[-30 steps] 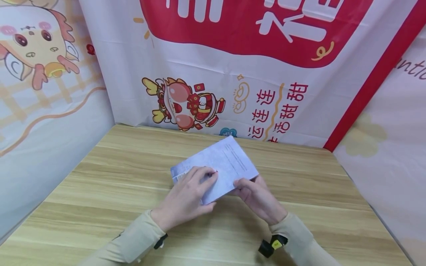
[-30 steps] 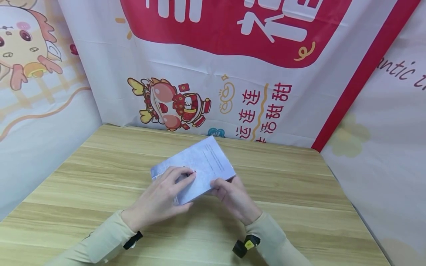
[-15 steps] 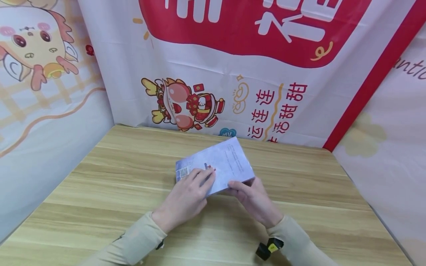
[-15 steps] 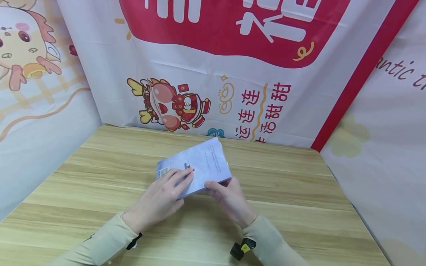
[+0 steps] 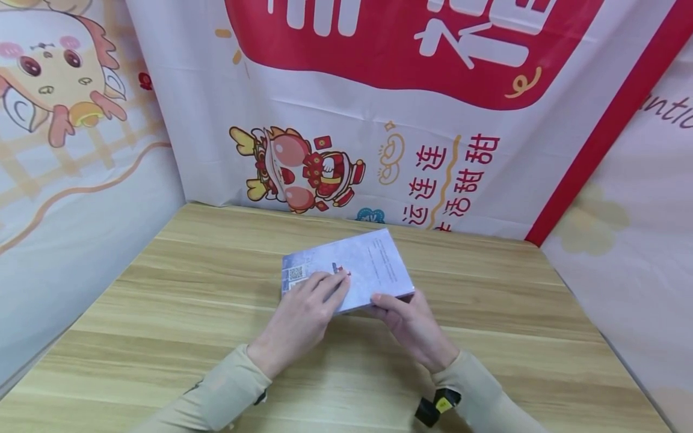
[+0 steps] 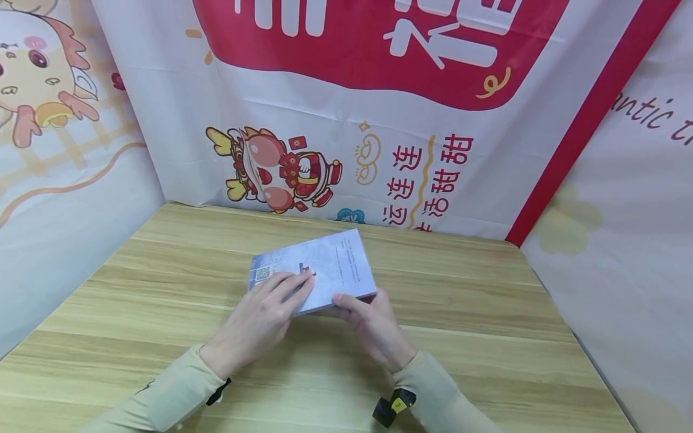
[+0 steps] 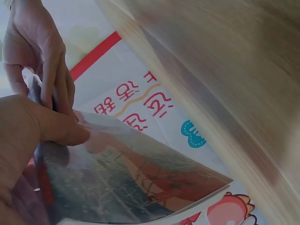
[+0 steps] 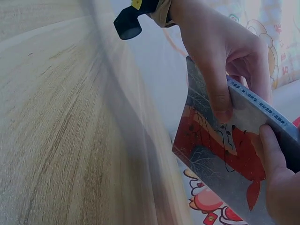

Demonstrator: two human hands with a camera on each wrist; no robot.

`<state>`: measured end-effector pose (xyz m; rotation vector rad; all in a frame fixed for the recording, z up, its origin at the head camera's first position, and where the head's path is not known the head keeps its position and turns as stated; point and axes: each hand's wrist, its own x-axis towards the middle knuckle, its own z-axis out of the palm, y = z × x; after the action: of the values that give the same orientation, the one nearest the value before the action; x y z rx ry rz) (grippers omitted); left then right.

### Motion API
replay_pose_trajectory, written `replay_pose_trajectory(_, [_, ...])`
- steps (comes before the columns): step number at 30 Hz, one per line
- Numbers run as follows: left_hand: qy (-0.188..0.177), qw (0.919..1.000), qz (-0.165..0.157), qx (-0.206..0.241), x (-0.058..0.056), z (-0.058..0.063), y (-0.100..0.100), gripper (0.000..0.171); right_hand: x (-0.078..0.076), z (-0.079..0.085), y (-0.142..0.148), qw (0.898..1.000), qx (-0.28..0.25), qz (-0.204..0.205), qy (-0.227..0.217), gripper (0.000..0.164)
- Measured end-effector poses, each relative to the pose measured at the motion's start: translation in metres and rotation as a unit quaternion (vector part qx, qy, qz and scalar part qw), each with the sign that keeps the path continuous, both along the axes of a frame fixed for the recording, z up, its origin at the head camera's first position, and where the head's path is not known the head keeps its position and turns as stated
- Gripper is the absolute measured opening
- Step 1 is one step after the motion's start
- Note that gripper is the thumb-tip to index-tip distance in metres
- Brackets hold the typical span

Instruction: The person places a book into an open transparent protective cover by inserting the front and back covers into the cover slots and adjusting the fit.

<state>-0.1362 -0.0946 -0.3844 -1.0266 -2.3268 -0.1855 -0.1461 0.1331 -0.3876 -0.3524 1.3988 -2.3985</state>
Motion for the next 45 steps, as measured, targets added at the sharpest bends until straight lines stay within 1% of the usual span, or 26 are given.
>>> replay_pose_trajectory(6, [0.023,0.9997,0.003,-0.006,0.0,0.002,-0.001,0.043,0.0,0.0,-0.001,1.0,-0.014,0.001,-0.001,0.059])
replay_pose_trajectory(10, [0.04,0.999,0.005,-0.019,0.0,0.003,-0.001,0.045,0.001,0.002,-0.001,1.0,-0.009,-0.008,-0.009,0.06])
replay_pose_trajectory(12, [0.046,0.9986,0.006,-0.023,0.0,0.002,-0.001,0.047,0.001,0.002,-0.003,1.0,-0.009,-0.008,-0.001,0.06])
replay_pose_trajectory(14, [0.046,0.9988,0.006,-0.015,-0.001,0.001,-0.002,0.049,0.001,0.003,-0.004,1.0,-0.008,-0.005,0.015,0.06])
replay_pose_trajectory(16, [0.038,0.9993,0.002,0.005,-0.002,0.001,-0.003,0.051,0.001,0.003,-0.006,1.0,-0.008,0.003,0.03,0.058])
replay_pose_trajectory(19, [0.007,0.9984,-0.006,0.055,-0.003,0.002,-0.005,0.056,0.0,0.002,-0.007,0.999,0.002,0.014,0.047,0.054])
replay_pose_trajectory(21, [-0.017,0.9951,-0.012,0.097,-0.005,0.004,-0.006,0.058,-0.001,0.002,-0.007,0.998,0.018,0.016,0.055,0.053])
replay_pose_trajectory(23, [-0.042,0.9886,-0.02,0.144,-0.006,0.005,-0.008,0.061,-0.001,0.002,-0.006,0.997,0.037,0.01,0.068,0.054])
replay_pose_trajectory(26, [-0.08,0.9723,-0.038,0.216,-0.008,0.006,-0.009,0.063,-0.002,0.001,-0.004,0.993,0.074,-0.01,0.089,0.057])
replay_pose_trajectory(29, [-0.113,0.9526,-0.059,0.276,-0.009,0.006,-0.009,0.06,-0.003,0.0,-0.003,0.988,0.111,-0.038,0.1,0.06])
replay_pose_trajectory(33, [-0.143,0.9279,-0.076,0.336,-0.01,0.006,-0.008,0.048,-0.005,-0.002,-0.003,0.977,0.16,-0.078,0.12,0.062])
replay_pose_trajectory(35, [-0.155,0.9156,-0.078,0.363,-0.011,0.005,-0.008,0.04,-0.005,-0.002,-0.003,0.968,0.182,-0.098,0.139,0.06])
replay_pose_trajectory(38, [-0.197,0.8899,-0.074,0.405,-0.01,0.005,-0.009,0.03,-0.005,-0.002,-0.005,0.954,0.209,-0.122,0.176,0.059])
replay_pose_trajectory(40, [-0.235,0.8672,-0.071,0.433,-0.009,0.006,-0.009,0.027,-0.005,-0.002,-0.006,0.944,0.223,-0.136,0.201,0.057])
replay_pose_trajectory(42, [-0.273,0.8445,-0.064,0.456,-0.007,0.008,-0.009,0.026,-0.005,-0.002,-0.006,0.936,0.229,-0.147,0.221,0.057])
replay_pose_trajectory(43, [-0.288,0.8355,-0.058,0.464,-0.007,0.009,-0.01,0.026,-0.005,-0.002,-0.007,0.934,0.229,-0.153,0.228,0.056])
replay_pose_trajectory(45, [-0.312,0.8202,-0.046,0.477,-0.006,0.011,-0.01,0.027,-0.006,-0.003,-0.007,0.93,0.226,-0.165,0.239,0.056])
